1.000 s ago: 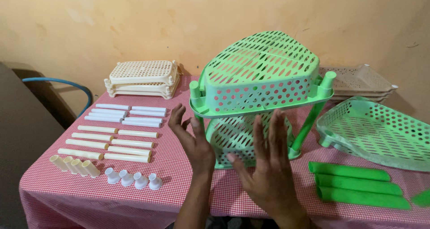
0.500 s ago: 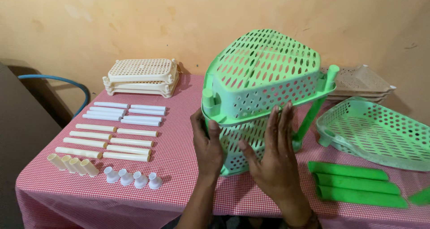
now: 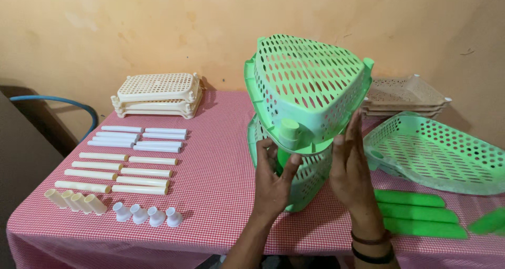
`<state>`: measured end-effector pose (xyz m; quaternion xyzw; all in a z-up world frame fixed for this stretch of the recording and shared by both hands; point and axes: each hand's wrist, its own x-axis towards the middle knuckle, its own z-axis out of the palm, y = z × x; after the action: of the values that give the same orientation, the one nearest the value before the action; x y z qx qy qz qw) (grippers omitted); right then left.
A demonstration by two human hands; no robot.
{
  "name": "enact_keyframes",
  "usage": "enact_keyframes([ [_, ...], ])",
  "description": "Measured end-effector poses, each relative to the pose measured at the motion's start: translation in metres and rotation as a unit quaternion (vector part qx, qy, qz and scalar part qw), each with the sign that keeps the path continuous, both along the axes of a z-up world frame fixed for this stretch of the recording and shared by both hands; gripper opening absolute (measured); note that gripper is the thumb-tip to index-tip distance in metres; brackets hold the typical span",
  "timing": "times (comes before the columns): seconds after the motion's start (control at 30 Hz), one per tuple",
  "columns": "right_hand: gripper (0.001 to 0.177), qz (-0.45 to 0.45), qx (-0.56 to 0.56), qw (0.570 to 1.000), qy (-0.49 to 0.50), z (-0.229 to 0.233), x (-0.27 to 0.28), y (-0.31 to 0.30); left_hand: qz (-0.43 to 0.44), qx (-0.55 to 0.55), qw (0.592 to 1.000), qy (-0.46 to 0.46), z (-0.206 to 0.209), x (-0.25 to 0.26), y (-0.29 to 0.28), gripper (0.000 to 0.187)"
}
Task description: The person assembles a green plastic corner basket by inserting green cylindrical rods into the basket's corner holes. They then remove the rods and separate the basket layers, placing them on the table.
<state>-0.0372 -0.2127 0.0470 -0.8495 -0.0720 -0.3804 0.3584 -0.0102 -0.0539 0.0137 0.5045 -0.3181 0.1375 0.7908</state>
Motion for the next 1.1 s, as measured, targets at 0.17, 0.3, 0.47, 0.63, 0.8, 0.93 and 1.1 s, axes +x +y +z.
enact_keyframes([
  [0.17,0.074,-0.03,0.007,0.999,-0.016,0.002,-0.016,0.012,-0.145,0.015,0.987,0.064,-0.008,0.014,0.002,0.057],
  [0.3,0.079,-0.02,-0.092,0.993,-0.068,-0.006,-0.035,0.039,-0.167,0.022,0.983,0.07,-0.013,0.018,0.0,0.065],
  [0.47,0.079,-0.05,-0.117,0.988,-0.084,-0.005,-0.039,0.054,-0.14,-0.006,0.989,0.05,-0.012,0.014,-0.007,0.062],
  [0.63,0.072,-0.061,-0.114,0.988,-0.08,-0.002,-0.038,0.054,-0.094,-0.004,0.995,0.022,-0.007,0.009,-0.012,0.054],
  [0.8,0.07,-0.073,-0.118,0.986,-0.096,-0.002,-0.038,0.053,-0.085,-0.013,0.996,0.021,-0.002,0.005,-0.017,0.046],
  [0.93,0.068,-0.068,-0.117,0.986,-0.095,0.003,-0.038,0.051,-0.066,-0.042,0.993,0.091,0.005,0.0,-0.025,0.045],
  [1.1,0.059,-0.064,-0.125,0.985,-0.103,0.008,-0.04,0.049,-0.009,-0.037,0.997,0.068,0.01,0.0,-0.03,0.035],
])
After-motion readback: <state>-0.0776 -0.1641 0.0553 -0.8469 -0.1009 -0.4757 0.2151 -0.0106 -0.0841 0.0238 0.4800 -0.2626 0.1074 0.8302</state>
